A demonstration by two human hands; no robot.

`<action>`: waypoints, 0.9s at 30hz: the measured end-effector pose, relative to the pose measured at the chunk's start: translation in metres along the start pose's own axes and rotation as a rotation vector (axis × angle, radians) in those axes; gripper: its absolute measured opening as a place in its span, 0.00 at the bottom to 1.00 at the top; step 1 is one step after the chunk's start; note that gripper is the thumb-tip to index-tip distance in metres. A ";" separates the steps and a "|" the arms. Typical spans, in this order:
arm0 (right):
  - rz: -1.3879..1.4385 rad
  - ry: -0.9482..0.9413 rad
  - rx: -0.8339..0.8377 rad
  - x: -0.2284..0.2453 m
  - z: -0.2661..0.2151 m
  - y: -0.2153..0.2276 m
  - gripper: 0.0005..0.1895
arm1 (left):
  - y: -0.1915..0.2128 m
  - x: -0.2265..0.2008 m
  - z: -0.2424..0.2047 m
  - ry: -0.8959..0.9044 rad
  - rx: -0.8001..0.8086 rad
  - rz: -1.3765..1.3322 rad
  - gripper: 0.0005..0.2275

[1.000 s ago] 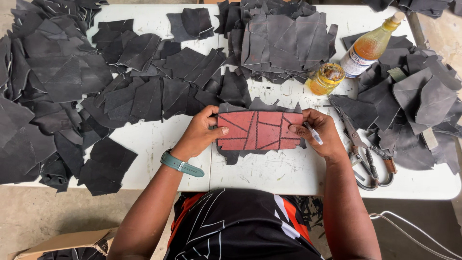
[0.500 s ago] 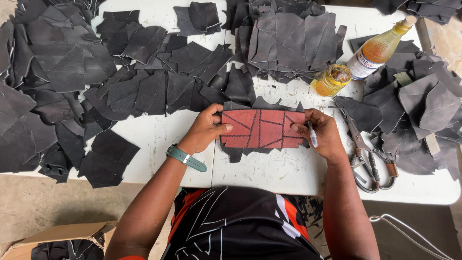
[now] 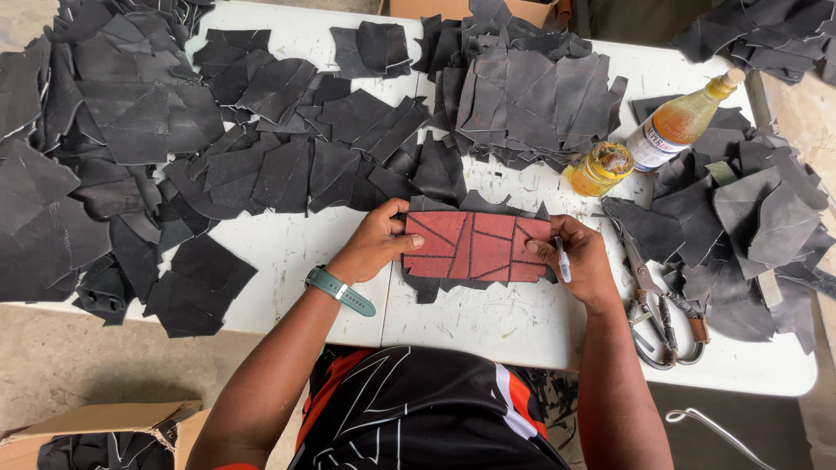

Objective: The person uses a white marker to draw lines on a red patterned piece of material. They repeatedly pick up black material pieces, align them with the red pattern, and mark them accordingly.

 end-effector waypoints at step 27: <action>0.143 0.036 0.023 -0.001 -0.003 -0.002 0.11 | -0.003 -0.010 -0.009 -0.179 0.036 0.025 0.19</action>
Point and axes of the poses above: each hand's wrist, its own z-axis towards the middle knuckle, its own y-axis out of the back of the hand, x = y × z, the point moved 7 cm from there along z, towards the middle knuckle, and after that the axes turned 9 degrees about y, right-handed, at the moved point
